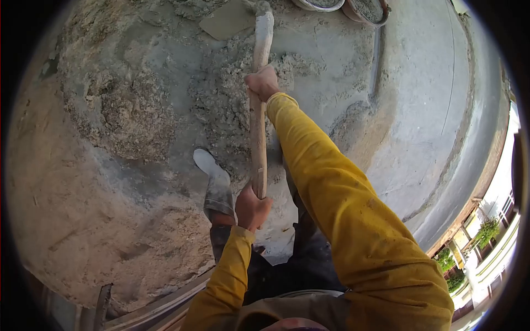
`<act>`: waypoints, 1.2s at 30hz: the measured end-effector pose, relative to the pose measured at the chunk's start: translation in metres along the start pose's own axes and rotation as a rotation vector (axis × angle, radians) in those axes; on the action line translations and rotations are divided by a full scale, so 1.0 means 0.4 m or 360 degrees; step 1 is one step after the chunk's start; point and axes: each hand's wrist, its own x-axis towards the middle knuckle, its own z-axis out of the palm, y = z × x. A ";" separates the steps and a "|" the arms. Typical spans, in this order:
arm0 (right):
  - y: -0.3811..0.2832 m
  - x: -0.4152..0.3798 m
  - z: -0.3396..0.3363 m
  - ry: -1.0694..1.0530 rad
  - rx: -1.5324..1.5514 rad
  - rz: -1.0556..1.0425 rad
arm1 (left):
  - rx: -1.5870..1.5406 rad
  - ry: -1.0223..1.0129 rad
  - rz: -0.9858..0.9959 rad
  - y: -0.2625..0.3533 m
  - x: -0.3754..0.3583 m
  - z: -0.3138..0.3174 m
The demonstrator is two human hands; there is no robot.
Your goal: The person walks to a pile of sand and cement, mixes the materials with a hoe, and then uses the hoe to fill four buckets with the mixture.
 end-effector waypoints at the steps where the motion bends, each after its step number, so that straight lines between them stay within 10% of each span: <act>1: 0.050 -0.022 0.006 -0.0071 0.0004 0.0062 | 0.0059 -0.0036 -0.0092 -0.003 -0.052 0.021; 4: 0.284 -0.162 0.028 -0.0044 -0.0297 -0.0001 | -0.0106 -0.0095 -0.0249 -0.075 -0.265 0.101; 11: 0.264 -0.559 -0.132 0.0036 0.0401 0.0005 | 0.0097 -0.0484 -0.0295 -0.227 -0.494 0.108; 19: 0.242 -0.090 -0.073 0.0323 0.1136 0.0371 | 0.0823 0.0012 0.0699 -0.141 0.074 -0.268; 26: 0.294 -0.437 0.310 0.0081 0.1233 0.0369 | 0.0902 -0.0185 0.0298 -0.420 -0.153 -0.583; 36: 0.166 -0.832 0.231 -0.0009 0.1257 0.0416 | 0.0677 -0.0681 0.0094 -0.376 -0.467 -0.731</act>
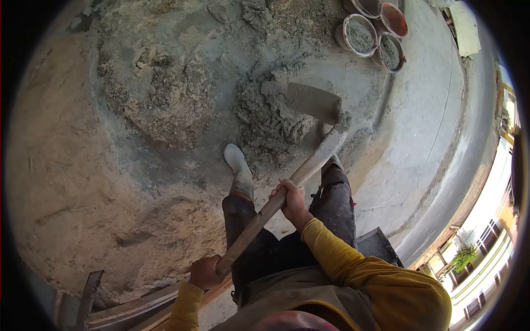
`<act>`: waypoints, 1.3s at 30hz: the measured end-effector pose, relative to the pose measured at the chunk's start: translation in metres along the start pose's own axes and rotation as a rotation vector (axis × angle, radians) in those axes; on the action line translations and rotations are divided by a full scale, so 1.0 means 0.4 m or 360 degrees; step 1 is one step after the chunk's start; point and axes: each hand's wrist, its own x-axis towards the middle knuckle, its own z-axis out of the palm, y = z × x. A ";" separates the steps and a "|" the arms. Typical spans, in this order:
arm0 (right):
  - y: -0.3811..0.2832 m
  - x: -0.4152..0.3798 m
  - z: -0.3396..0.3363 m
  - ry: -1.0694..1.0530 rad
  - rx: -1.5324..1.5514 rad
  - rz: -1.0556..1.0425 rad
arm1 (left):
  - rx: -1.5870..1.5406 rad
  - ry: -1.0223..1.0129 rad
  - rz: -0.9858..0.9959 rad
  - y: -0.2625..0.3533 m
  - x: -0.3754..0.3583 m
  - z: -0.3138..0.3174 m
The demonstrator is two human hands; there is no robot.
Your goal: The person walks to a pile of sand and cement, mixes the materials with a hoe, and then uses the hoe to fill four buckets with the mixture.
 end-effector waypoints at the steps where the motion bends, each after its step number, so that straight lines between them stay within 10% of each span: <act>1: -0.031 0.059 -0.010 -0.0047 0.0150 0.0172 | -0.0131 -0.0094 -0.0008 0.033 0.013 -0.002; 8: -0.243 0.434 -0.039 -0.0077 -0.0191 0.0446 | -0.0790 0.0039 -0.0139 0.398 0.251 0.106; 22: -0.865 0.583 0.165 -0.0002 -0.1375 -0.0645 | -0.2051 0.0274 0.0309 0.860 0.620 0.099; 31: -0.406 0.528 0.033 0.0017 -0.1595 -0.0071 | -0.2042 0.0322 0.0004 0.680 0.322 0.215; 39: -0.368 0.556 -0.040 -0.0040 -0.1755 0.0011 | -0.2009 0.0328 0.0018 0.675 0.341 0.297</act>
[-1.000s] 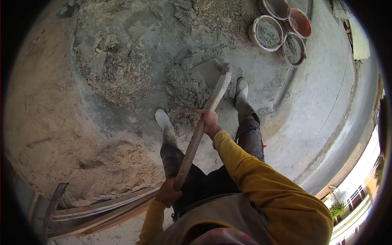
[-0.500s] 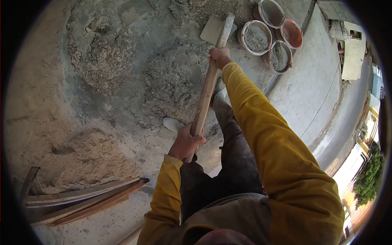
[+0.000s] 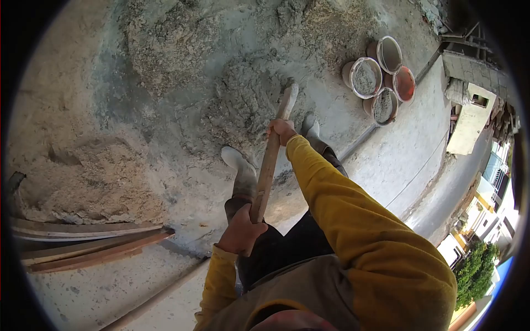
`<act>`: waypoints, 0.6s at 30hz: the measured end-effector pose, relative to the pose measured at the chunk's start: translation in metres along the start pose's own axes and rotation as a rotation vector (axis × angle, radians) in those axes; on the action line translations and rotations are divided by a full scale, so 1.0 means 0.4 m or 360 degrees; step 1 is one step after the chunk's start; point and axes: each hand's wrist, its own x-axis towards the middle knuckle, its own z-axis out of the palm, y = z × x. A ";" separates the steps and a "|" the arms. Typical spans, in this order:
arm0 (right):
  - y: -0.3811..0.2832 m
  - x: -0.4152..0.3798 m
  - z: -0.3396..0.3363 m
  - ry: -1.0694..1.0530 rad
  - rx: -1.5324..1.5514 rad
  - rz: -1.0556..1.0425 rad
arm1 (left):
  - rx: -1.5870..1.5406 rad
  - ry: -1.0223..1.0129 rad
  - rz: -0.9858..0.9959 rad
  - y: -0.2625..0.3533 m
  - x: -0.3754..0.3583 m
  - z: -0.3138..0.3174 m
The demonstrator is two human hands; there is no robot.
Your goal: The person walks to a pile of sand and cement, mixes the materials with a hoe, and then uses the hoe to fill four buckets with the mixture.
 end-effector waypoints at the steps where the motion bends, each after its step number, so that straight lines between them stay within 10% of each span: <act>1: 0.017 0.027 -0.007 -0.0064 0.0085 0.0048 | -0.0044 -0.0019 0.0029 -0.014 0.010 0.019; 13: -0.077 0.122 -0.247 -0.0825 0.0192 0.0283 | -0.0331 0.0161 0.0092 0.163 0.062 0.381; 18: -0.209 0.053 -0.220 -0.0784 0.0232 0.0305 | -0.0804 -0.0195 0.0138 0.396 -0.037 0.221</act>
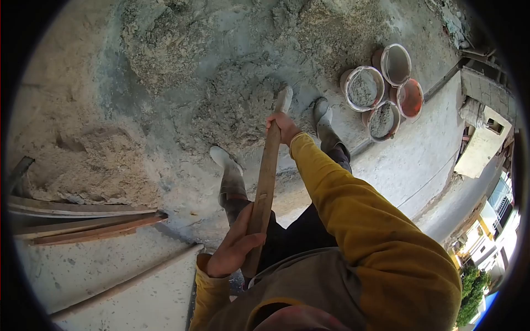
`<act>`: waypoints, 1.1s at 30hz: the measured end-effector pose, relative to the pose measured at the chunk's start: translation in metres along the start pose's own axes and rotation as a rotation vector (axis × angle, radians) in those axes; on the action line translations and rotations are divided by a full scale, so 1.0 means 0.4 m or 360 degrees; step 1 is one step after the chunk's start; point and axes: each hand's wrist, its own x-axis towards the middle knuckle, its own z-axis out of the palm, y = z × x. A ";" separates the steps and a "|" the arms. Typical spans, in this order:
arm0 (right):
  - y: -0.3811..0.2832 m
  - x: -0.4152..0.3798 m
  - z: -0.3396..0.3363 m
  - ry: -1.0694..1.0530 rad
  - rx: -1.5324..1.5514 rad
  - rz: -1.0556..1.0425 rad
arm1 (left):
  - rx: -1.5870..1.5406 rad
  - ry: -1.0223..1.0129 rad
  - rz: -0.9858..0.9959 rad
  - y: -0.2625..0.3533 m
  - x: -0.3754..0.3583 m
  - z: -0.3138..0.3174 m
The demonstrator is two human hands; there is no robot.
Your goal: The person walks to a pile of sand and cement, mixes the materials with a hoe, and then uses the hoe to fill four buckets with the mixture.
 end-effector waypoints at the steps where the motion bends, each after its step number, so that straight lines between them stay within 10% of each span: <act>1: -0.022 -0.025 -0.004 0.0000 0.0013 -0.0020 | -0.0090 -0.0178 0.0071 0.046 -0.003 0.013; 8: -0.178 -0.208 -0.111 -0.0268 0.0472 0.0128 | -0.0142 -0.0569 0.0465 0.264 0.048 0.258; 17: -0.417 -0.607 -0.387 -0.0573 0.1070 0.0085 | -0.0252 -0.2161 0.0174 0.481 0.157 0.598; 20: -0.541 -0.739 -0.470 -0.0460 0.1000 -0.0117 | -0.0123 -0.1846 0.0810 0.438 0.145 0.732; 25: -0.738 -0.822 -0.640 -0.0190 0.0672 -0.0669 | -0.0393 -0.2058 0.0475 0.444 0.239 0.733; 29: -0.825 -0.748 -0.710 0.0137 0.0473 -0.0811 | 0.0369 -0.1611 0.0732 0.402 0.432 0.570; 32: -0.819 -0.577 -0.735 0.0596 0.0259 -0.1156 | 0.1062 -0.1108 -0.0475 0.414 0.577 0.435; 33: -0.804 -0.522 -0.716 0.0729 0.0280 -0.1233 | 0.1440 -0.0788 0.0221 0.283 0.651 0.372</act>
